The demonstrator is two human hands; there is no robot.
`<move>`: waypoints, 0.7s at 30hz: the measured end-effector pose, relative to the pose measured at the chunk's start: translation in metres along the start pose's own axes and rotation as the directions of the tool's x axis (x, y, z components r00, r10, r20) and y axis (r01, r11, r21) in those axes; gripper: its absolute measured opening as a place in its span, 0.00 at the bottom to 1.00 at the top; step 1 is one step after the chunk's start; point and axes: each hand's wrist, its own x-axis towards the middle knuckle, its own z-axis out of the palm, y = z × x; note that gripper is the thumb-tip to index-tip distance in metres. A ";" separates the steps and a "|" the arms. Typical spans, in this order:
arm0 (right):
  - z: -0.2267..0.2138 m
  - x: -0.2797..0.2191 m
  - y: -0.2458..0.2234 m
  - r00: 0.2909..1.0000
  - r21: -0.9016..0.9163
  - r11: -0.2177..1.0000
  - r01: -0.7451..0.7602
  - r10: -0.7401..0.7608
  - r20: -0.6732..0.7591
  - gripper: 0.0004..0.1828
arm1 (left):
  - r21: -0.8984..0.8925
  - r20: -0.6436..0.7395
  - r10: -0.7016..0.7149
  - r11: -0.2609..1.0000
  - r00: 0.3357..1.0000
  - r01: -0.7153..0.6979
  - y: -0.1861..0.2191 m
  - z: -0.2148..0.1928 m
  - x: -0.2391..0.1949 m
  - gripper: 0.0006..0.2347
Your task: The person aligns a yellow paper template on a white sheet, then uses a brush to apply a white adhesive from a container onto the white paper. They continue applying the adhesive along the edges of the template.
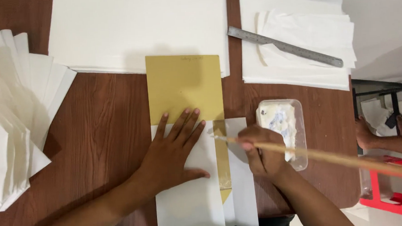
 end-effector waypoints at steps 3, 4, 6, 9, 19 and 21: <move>0.001 -0.001 0.000 0.987 0.012 0.989 0.149 -0.150 0.050 0.11 | 0.004 0.028 -0.010 1.000 1.000 0.010 -0.002 0.000 0.002 0.55; 0.000 -0.005 0.004 0.978 -0.063 0.976 0.207 -0.204 0.044 0.11 | 0.005 0.030 -0.009 1.000 0.999 0.009 -0.002 0.000 0.002 0.55; -0.002 -0.003 0.000 0.966 -0.135 0.956 0.260 -0.256 0.043 0.11 | 0.005 0.036 -0.010 1.000 0.999 0.010 -0.002 -0.002 0.003 0.56; -0.003 0.012 -0.015 0.938 -0.242 0.908 0.343 -0.318 0.136 0.12 | -0.022 0.044 -0.011 1.000 0.999 0.012 -0.002 -0.006 0.004 0.56; -0.005 0.008 -0.007 0.952 -0.020 0.983 0.182 -0.171 0.254 0.10 | -0.041 0.078 0.001 0.999 0.997 0.002 -0.003 -0.009 0.004 0.57; -0.006 0.004 -0.002 0.955 0.076 0.992 0.100 -0.117 0.273 0.12 | -0.038 0.080 0.001 0.999 0.997 0.003 -0.003 -0.008 0.004 0.58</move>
